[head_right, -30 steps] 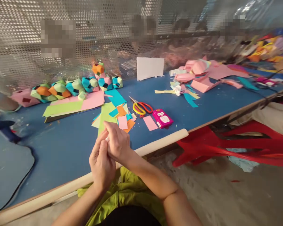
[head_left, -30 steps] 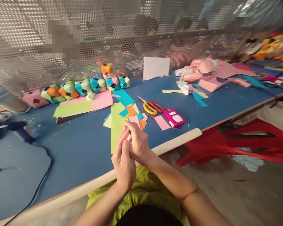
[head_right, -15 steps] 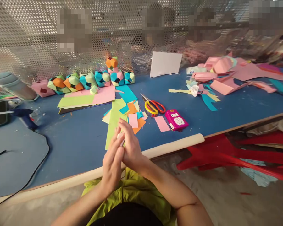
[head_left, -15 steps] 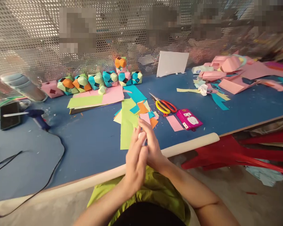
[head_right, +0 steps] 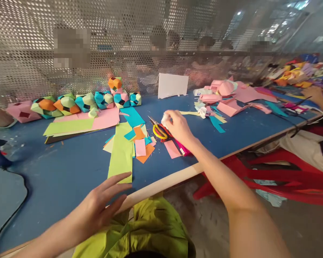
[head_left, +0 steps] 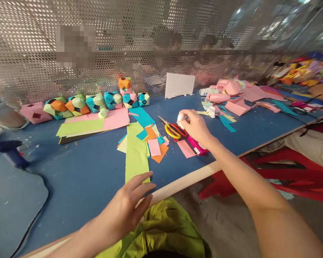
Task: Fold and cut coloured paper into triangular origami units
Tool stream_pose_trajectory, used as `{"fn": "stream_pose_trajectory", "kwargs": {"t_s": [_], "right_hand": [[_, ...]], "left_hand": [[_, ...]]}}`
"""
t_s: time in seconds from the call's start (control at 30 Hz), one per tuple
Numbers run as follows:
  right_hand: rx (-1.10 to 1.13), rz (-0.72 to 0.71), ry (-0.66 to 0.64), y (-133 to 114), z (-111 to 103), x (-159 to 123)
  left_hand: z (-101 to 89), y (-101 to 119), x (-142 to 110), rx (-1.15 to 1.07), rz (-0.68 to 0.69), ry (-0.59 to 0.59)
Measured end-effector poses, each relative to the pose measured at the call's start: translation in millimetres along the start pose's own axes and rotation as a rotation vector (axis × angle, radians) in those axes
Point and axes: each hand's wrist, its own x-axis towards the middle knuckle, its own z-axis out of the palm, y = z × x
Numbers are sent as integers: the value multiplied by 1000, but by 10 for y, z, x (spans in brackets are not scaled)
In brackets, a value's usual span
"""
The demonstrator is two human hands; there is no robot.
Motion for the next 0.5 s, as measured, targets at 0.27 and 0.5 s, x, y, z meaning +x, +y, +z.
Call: {"fn": "stream_pose_trajectory", "kwargs": {"t_s": [0.27,0.5], "right_hand": [[-55,-148,-499,812,220,346],[-29,-296,-596,1036,327,454]], "left_hand": [[191,-349,1200,237,224,-116],[537,-784,1812,385,378,-111]]}}
